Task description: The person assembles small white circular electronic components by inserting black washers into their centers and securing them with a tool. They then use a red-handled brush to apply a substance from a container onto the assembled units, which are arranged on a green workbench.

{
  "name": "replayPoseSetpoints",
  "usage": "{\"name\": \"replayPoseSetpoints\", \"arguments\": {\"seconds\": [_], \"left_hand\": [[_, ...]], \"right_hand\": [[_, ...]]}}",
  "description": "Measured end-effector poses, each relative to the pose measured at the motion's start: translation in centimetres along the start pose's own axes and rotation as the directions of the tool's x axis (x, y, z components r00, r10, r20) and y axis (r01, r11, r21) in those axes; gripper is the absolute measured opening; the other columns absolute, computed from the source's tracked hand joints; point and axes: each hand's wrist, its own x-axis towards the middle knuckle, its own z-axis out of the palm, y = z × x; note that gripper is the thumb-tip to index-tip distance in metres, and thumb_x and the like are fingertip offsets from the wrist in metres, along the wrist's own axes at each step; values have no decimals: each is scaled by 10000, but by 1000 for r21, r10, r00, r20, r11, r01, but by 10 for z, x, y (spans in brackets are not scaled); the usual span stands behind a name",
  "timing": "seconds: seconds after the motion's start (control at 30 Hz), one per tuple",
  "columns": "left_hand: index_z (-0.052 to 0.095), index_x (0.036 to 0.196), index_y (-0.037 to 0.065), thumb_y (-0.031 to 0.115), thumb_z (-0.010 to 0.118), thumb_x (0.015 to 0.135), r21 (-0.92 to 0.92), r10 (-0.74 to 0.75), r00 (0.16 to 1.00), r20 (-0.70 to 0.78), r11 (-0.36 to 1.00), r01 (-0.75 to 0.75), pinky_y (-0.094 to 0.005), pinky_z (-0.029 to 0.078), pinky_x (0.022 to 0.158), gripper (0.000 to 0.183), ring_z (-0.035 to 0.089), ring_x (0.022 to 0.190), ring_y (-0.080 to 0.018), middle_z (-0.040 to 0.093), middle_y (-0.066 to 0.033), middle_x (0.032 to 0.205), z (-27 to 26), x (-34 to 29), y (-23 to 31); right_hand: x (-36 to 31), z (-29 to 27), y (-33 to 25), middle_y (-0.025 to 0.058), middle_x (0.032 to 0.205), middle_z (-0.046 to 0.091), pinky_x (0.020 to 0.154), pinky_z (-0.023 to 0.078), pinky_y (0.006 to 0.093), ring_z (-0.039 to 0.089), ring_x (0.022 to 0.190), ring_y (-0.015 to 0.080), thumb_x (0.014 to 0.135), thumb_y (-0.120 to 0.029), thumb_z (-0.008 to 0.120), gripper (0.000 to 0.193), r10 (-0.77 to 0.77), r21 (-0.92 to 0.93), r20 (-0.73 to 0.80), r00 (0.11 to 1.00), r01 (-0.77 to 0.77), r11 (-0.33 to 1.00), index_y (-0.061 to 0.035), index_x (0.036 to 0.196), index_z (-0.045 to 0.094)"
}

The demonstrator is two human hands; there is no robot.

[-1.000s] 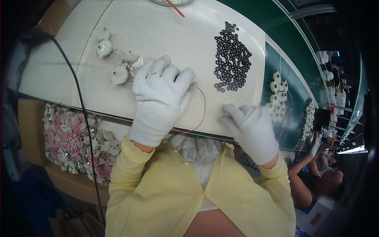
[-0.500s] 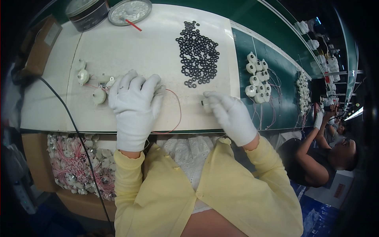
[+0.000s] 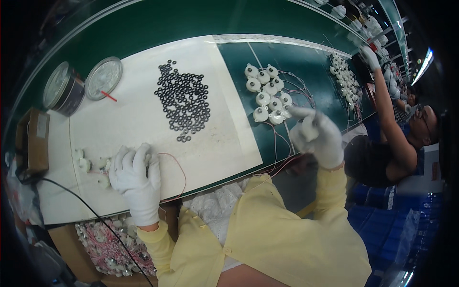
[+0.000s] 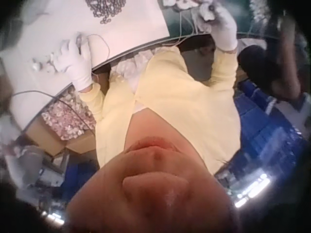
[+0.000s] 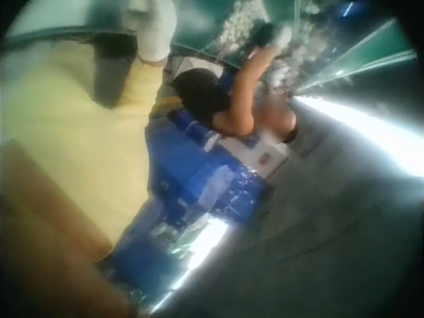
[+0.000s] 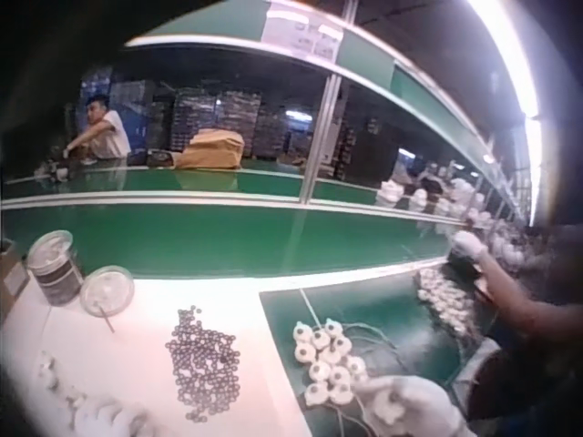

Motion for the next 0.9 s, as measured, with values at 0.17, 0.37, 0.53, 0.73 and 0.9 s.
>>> {"name": "replayPoseSetpoints", "arguments": {"seconds": [0.17,0.37,0.53,0.73,0.9], "left_hand": [[661,1098,144,162,722,791,15,32,999,19,999,-32,-498,429,951,314,581,1073,-333,608,-77,992,4,0,-1],[661,1104,138,150,719,790,24,41,999,23,999,-41,-499,432,945,319,581,1056,-339,607,-81,982,2,3,0],[654,1109,131,154,719,789,30,41,998,39,999,-42,-499,433,940,328,582,1047,-336,608,-82,977,1,4,1],[642,1129,129,141,714,781,-22,74,997,-16,997,-74,-496,430,957,356,580,1053,-337,611,-63,994,3,4,1],[619,1172,109,97,678,771,-18,146,986,-76,989,-148,-516,432,965,406,592,1068,-347,630,-57,1025,-22,8,10]], "right_hand": [[45,-78,-8,46,697,583,493,394,243,504,526,103,1044,-287,399,397,-82,-470,-220,972,-32,882,4,1135,653],[122,-118,16,131,891,718,739,543,336,707,746,265,1029,-206,436,290,-291,-904,25,956,146,402,-30,1162,625],[148,-134,40,101,819,722,621,540,414,669,658,321,972,-176,510,291,-354,-952,302,885,300,-62,-107,1251,558],[151,-126,38,96,766,691,628,523,406,658,654,311,944,-214,569,297,-439,-928,352,826,370,-47,-110,1223,570],[133,-90,-14,132,791,651,647,494,404,641,736,315,901,-167,647,314,-646,-919,391,656,322,-229,-55,1192,615]]}}
